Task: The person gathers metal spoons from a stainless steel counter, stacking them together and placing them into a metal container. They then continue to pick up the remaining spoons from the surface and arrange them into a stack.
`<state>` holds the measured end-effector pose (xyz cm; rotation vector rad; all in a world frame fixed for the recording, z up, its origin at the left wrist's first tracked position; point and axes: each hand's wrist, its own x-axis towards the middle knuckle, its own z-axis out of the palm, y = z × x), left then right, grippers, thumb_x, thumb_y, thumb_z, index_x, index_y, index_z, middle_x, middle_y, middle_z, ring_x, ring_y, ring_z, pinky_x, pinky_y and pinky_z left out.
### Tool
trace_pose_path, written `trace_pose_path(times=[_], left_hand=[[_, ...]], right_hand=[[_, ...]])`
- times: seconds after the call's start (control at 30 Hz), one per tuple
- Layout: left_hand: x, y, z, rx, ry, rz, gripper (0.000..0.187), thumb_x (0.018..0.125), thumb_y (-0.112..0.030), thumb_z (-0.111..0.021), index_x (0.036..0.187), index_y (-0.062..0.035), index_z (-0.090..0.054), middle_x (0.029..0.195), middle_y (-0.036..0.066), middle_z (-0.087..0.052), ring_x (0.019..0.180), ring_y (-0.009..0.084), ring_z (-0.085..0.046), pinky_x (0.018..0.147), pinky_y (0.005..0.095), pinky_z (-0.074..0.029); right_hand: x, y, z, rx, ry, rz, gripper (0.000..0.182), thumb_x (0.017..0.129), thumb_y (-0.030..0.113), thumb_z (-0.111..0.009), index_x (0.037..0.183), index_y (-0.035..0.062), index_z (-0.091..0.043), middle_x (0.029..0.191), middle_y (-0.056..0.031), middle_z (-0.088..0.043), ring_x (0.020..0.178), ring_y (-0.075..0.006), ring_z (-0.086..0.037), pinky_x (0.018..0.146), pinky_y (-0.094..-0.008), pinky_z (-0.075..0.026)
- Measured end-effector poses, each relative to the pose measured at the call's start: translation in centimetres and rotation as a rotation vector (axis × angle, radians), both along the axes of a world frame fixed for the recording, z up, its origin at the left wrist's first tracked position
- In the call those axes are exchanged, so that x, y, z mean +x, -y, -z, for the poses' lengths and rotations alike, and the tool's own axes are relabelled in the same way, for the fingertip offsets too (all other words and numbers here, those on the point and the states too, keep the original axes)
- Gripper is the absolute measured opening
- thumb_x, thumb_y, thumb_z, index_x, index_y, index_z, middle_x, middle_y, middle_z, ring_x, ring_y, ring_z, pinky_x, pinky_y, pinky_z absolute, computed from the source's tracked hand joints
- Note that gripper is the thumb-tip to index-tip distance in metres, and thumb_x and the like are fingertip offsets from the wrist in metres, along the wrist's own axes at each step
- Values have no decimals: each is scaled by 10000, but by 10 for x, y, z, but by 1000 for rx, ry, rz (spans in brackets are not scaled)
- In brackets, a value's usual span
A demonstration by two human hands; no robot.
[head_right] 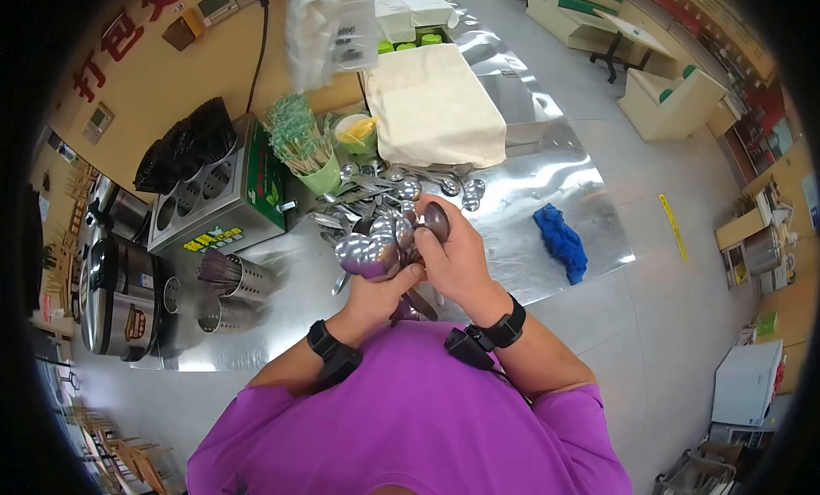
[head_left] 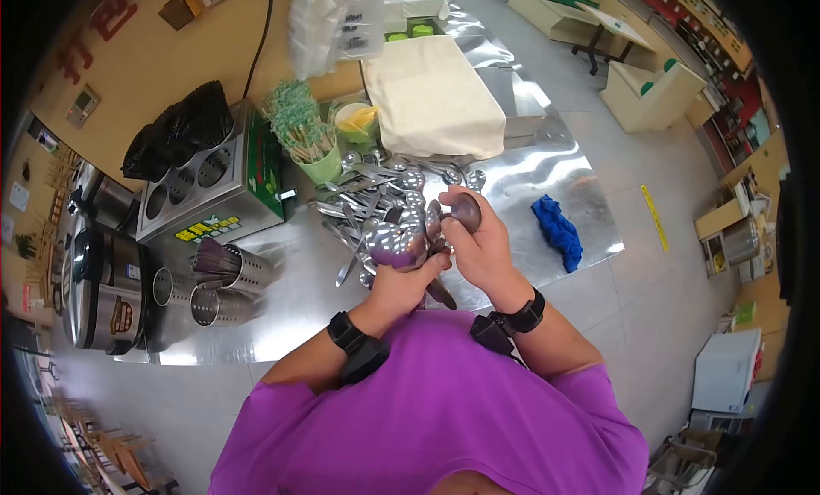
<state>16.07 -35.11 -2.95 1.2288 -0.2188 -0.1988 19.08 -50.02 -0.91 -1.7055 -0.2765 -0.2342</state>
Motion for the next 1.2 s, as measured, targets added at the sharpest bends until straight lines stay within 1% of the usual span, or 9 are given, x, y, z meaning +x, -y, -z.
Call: trace_pose_path(times=[0.2, 0.33, 0.47, 0.53, 0.77, 0.83, 0.97, 1.1, 1.2], left_hand=[[-1, 2, -1, 85, 61, -17, 402, 928, -38, -637, 1309, 31, -525, 1199, 88, -624, 1073, 142, -607, 910, 290, -496], [7, -6, 17, 375, 309, -105, 410, 883, -30, -673, 1280, -27, -570, 1186, 92, -644, 1057, 168, -628, 903, 317, -501], [3, -5, 17, 303, 275, -150, 297, 891, -13, -657, 1183, -28, -603, 1084, 71, -666, 975, 167, -646, 818, 321, -529], [0, -8, 17, 283, 172, -79, 419, 878, 13, -662, 1273, -29, -531, 1180, 72, -619, 1078, 167, -613, 879, 314, -517], [1, 4, 16, 14, 228, -174, 322, 881, -9, -669, 1187, -39, -577, 1039, 53, -651, 943, 146, -638, 767, 298, -541], [4, -4, 15, 274, 286, -143, 396, 873, -14, -676, 1244, -37, -539, 1081, 53, -636, 987, 150, -625, 810, 298, -529], [4, -6, 11, 306, 150, -105, 397, 871, -19, -681, 1242, -33, -542, 1138, 50, -621, 1039, 154, -609, 861, 309, -512], [4, 5, 15, 109, 296, -181, 341, 858, -11, -663, 1187, -54, -581, 961, 27, -650, 827, 123, -636, 656, 271, -529], [2, -4, 13, 294, 307, -120, 292, 854, -16, -662, 1138, -47, -605, 957, 31, -660, 835, 139, -645, 698, 301, -535]], right_hand=[[-8, -3, -15, 157, -264, -90, 639, 858, 19, -563, 1450, 25, -324, 1215, -170, -615, 1021, -252, -659, 892, -332, -523], [-13, -2, -8, -207, -30, -278, 837, 762, 42, -616, 1507, 39, -234, 1278, -225, -560, 1112, -302, -626, 960, -359, -492], [-18, -3, -25, -179, -210, -345, 901, 727, 148, -747, 1489, 26, -282, 1290, -216, -560, 1186, -294, -588, 983, -353, -473], [-17, -3, -20, -184, -144, -312, 945, 699, 218, -814, 1474, 17, -312, 1287, -205, -568, 1180, -286, -587, 967, -353, -480], [-15, -5, -15, -333, 236, -273, 780, 761, 315, -819, 1370, 6, -440, 1130, -210, -618, 986, -382, -620, 861, -419, -496], [-14, -5, -10, -366, 280, -240, 696, 801, 305, -789, 1340, 0, -470, 1105, -220, -615, 964, -402, -611, 847, -426, -497], [-17, -6, -8, -285, 168, -222, 646, 845, 317, -753, 1330, -9, -480, 1104, -211, -629, 1008, -377, -623, 876, -415, -499], [-19, -12, -8, -186, 117, -199, 642, 869, 332, -733, 1342, -12, -467, 1103, -209, -639, 1047, -361, -628, 900, -402, -499], [-20, -12, -12, -194, 38, -227, 624, 885, 324, -716, 1349, -6, -461, 1104, -211, -640, 1043, -359, -633, 901, -399, -499]])
